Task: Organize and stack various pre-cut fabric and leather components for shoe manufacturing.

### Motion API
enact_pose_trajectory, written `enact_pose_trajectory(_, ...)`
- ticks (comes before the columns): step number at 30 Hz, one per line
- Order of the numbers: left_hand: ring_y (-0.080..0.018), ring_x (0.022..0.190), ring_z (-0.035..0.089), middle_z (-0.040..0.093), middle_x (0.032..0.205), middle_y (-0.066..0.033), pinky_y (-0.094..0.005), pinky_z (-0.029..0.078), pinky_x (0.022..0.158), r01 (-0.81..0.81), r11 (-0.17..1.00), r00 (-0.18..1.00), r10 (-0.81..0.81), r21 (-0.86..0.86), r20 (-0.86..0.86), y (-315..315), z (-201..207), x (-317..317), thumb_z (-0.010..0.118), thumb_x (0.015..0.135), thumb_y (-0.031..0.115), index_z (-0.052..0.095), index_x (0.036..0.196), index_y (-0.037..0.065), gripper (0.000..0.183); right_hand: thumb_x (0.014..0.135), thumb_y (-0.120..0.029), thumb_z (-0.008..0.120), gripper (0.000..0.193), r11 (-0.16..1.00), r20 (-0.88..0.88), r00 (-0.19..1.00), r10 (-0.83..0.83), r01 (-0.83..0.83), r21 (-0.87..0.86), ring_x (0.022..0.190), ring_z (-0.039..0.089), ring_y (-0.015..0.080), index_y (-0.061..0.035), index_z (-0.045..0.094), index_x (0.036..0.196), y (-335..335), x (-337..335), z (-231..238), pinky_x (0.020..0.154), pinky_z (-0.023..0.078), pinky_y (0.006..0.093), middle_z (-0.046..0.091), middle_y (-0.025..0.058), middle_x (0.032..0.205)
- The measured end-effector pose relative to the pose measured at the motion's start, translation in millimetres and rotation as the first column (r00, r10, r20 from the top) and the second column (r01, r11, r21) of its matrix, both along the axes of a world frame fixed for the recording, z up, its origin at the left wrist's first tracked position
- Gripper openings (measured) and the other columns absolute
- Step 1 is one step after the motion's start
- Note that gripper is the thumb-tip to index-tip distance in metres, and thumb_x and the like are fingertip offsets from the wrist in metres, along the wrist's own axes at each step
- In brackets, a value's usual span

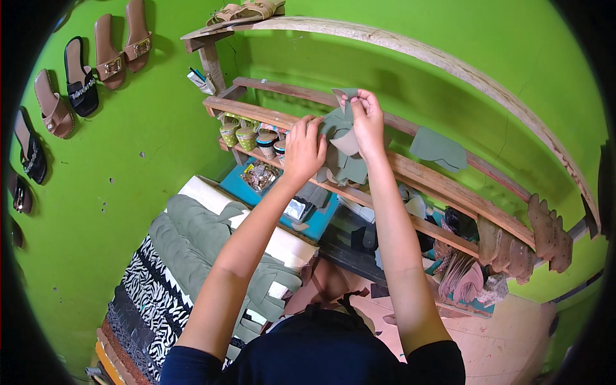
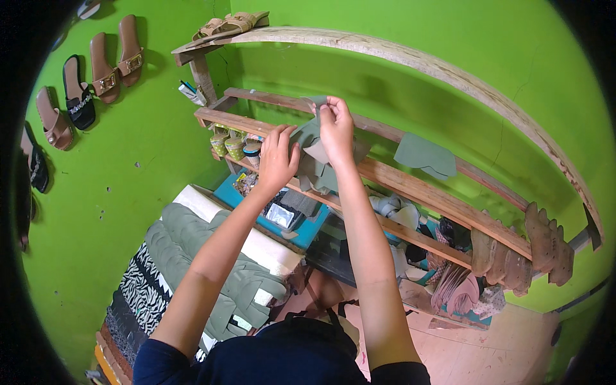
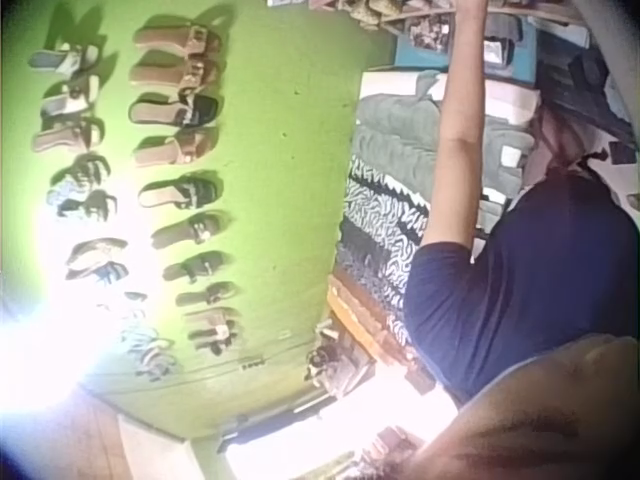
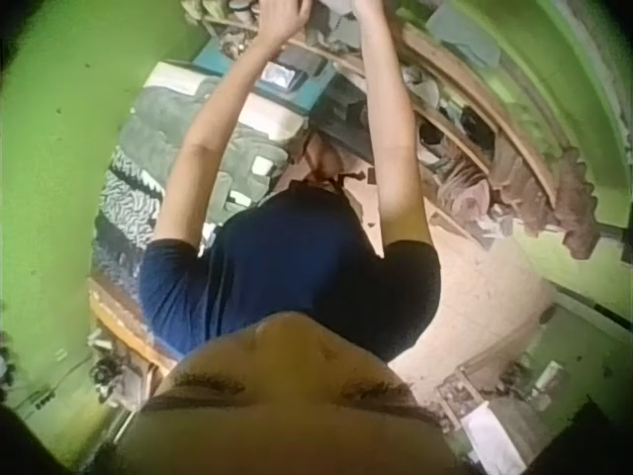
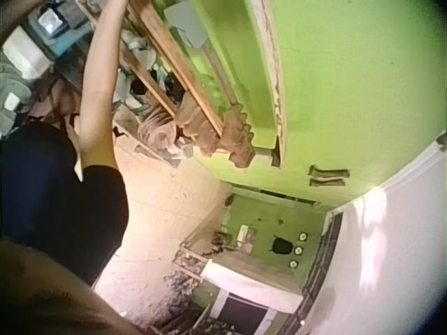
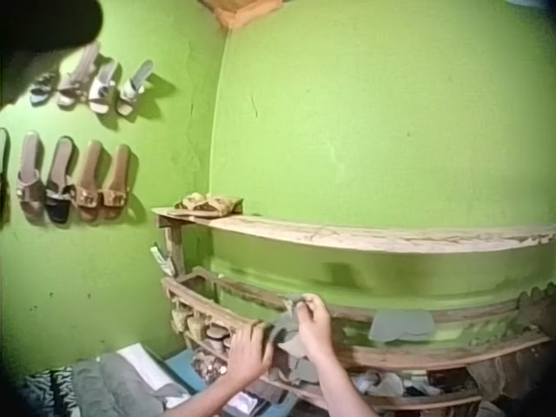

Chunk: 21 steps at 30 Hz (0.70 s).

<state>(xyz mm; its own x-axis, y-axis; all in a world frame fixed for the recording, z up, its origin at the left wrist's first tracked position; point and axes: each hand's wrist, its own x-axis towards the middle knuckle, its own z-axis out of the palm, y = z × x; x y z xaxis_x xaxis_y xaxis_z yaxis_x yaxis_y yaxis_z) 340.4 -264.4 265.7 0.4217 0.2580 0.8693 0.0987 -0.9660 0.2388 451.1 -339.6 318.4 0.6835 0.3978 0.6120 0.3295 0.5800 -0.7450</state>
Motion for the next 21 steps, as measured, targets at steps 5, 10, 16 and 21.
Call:
enact_pose_trajectory(5, -0.0308, 0.097, 0.051, 0.052, 0.105, -0.0164, -0.0376, 0.04, 0.084, 0.153, 0.962, 0.976, -0.112, -0.228, 0.185, 4.6, 7.4, -4.8, 0.048, 0.086, 0.013, 0.052, 0.109, 0.002, 0.025, 0.088, 0.0, 0.044, 0.025, 0.979, 0.037, 0.978, 0.206, -0.206, -0.01, 0.094, 0.058, 0.0174, 0.0032, 0.047, 0.112, -2.9, -21.9, 13.8, 0.088, 0.043, 0.0279, 0.06, 0.0117, 0.102)
enact_pose_trajectory(10, -0.0196, 0.088, 0.054, 0.053, 0.102, -0.0143, -0.0297, 0.044, 0.075, 0.461, 0.7, 0.874, -0.251, -0.546, 0.416, 0.2, 41.2, -6.9, 0.049, 0.09, 0.019, 0.054, 0.105, -0.001, 0.025, 0.086, 0.001, 0.045, 0.035, 0.933, -0.006, 0.934, 0.358, -0.358, -0.032, 0.104, 0.054, 0.0186, 0.0066, 0.044, 0.12, 10.7, -33.3, 14.5, 0.092, 0.039, 0.0291, 0.056, 0.0154, 0.112)
enact_pose_trajectory(16, -0.0017, 0.067, 0.046, 0.055, 0.077, 0.0033, -0.0174, 0.036, 0.058, 0.319, 0.62, 0.948, -0.212, -0.716, 0.239, 32.8, 39.3, -34.4, 0.055, 0.089, 0.019, 0.057, 0.096, 0.003, 0.017, 0.084, -0.001, 0.048, 0.03, 0.879, -0.033, 0.889, 0.457, -0.457, -0.136, 0.103, 0.054, 0.0164, 0.0066, 0.051, 0.112, 34.8, -55.0, 4.9, 0.088, 0.044, 0.0277, 0.057, 0.0129, 0.109)
enact_pose_trajectory(21, -0.0015, 0.057, 0.036, 0.043, 0.062, 0.0067, -0.0222, 0.03, 0.049, 0.195, 0.717, 0.968, -0.251, -0.669, 0.012, 44.0, 44.9, -84.0, 0.057, 0.088, 0.022, 0.056, 0.083, 0.003, 0.02, 0.076, -0.001, 0.052, 0.02, 0.953, 0.52, 0.841, -0.152, 0.263, -0.148, 0.074, 0.058, 0.0249, -0.0017, 0.058, 0.094, 36.2, -72.9, 4.0, 0.065, 0.046, 0.032, 0.057, 0.0128, 0.085)
